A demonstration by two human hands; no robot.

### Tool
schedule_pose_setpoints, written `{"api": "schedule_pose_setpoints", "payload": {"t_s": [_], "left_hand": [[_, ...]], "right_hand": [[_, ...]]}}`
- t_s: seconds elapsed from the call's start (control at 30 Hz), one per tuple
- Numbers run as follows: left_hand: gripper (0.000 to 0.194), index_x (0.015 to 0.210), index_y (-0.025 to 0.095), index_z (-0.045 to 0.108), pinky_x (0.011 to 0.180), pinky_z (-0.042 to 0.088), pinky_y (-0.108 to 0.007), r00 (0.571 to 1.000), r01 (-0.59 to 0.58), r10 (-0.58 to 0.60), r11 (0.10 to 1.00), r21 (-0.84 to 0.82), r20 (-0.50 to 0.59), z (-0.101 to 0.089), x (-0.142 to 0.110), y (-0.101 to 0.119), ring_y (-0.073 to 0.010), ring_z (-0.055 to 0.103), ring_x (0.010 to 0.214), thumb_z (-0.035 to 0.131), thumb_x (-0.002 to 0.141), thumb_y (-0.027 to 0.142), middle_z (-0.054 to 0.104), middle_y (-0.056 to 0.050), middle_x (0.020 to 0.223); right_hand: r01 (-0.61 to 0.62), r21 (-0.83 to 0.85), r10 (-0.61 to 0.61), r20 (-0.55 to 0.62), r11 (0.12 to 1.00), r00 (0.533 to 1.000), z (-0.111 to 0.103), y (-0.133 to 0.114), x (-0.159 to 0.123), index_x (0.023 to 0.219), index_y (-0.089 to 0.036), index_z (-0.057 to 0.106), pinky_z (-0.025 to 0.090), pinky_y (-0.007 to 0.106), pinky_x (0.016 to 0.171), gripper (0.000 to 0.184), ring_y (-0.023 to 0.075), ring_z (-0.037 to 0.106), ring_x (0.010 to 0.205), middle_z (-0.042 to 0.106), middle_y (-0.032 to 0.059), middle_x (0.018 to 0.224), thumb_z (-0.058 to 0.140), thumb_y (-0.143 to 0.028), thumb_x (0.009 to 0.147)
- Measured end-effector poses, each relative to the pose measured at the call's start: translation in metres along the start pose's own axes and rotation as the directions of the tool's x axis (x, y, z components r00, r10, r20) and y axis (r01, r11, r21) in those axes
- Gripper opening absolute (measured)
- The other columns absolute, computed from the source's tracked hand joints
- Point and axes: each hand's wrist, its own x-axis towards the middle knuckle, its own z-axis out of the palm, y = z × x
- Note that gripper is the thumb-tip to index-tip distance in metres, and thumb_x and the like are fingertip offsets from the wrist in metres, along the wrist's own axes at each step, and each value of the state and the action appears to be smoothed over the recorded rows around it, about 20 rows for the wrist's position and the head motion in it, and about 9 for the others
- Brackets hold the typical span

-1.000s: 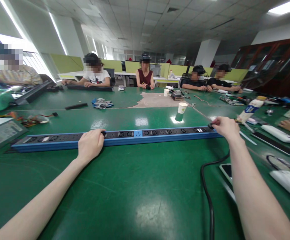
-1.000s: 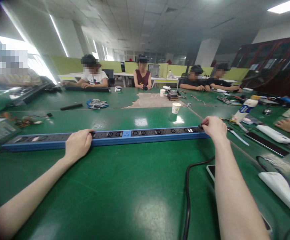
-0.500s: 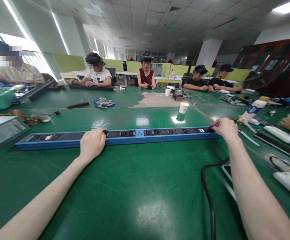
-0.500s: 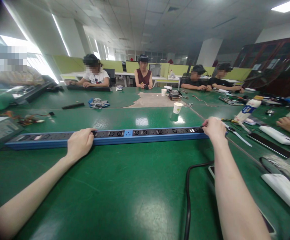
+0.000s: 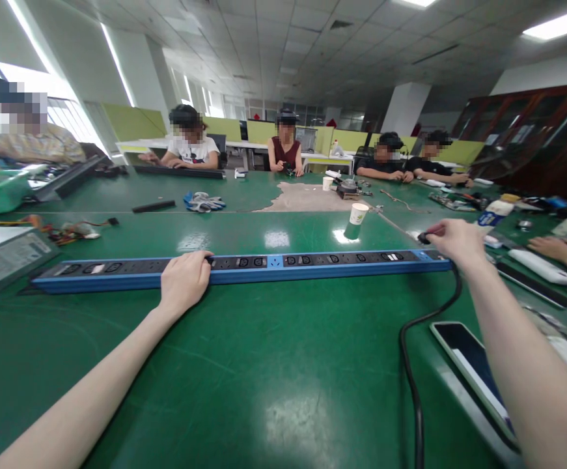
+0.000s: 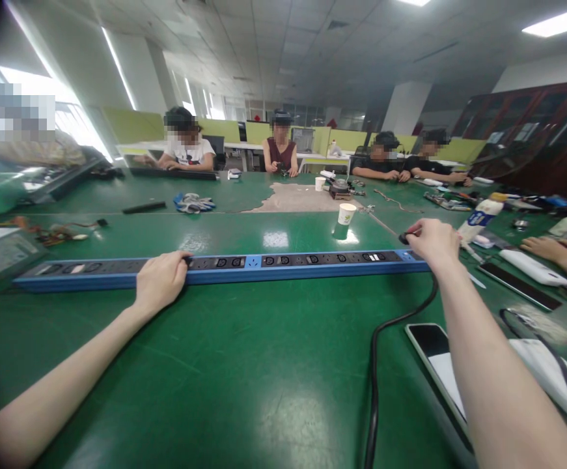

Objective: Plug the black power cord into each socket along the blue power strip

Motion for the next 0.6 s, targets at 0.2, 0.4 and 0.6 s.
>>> {"api": "schedule_pose_setpoints", "payload": {"t_s": [0.2, 0.4, 0.6], "left_hand": [[0.04, 0.121, 0.021, 0.07, 0.099, 0.045, -0.043, 1.0, 0.005, -0.005, 1.0, -0.013, 0.003, 0.001, 0.0, -0.002, -0.0294, 0.068, 0.112, 0.036, 0.103, 0.03, 0.076, -0.011, 0.117], [0.039, 0.12, 0.022, 0.071, 0.099, 0.044, -0.042, 1.0, 0.014, -0.014, 1.0, -0.027, -0.01, 0.001, 0.0, -0.002, -0.0293, 0.068, 0.111, 0.037, 0.102, 0.03, 0.077, -0.011, 0.116], [0.04, 0.121, 0.021, 0.071, 0.1, 0.045, -0.043, 1.0, 0.008, -0.008, 1.0, -0.02, -0.006, 0.001, 0.0, -0.002, -0.0294, 0.068, 0.112, 0.036, 0.103, 0.03, 0.076, -0.011, 0.117]], "right_hand": [[-0.1, -0.042, 0.097, -0.077, 0.994, 0.992, -0.02, 0.05, 0.023, 0.116, -0.026, 0.079, 0.034, 0.033, 0.071, 0.033, 0.0225, 0.063, 0.089, 0.077, 0.0116, 0.113, 0.066, -0.044, 0.091], [0.028, 0.06, -0.031, 0.053, 0.998, 0.998, 0.021, 0.086, 0.01, 0.11, -0.024, 0.076, 0.041, 0.032, 0.073, 0.028, 0.0234, 0.068, 0.094, 0.078, 0.0091, 0.106, 0.067, -0.043, 0.091], [0.075, 0.089, -0.079, 0.043, 0.993, 0.996, 0.044, 0.065, -0.011, 0.108, -0.027, 0.074, 0.044, 0.033, 0.072, 0.026, 0.026, 0.07, 0.095, 0.079, 0.0081, 0.102, 0.064, -0.046, 0.092]]}}
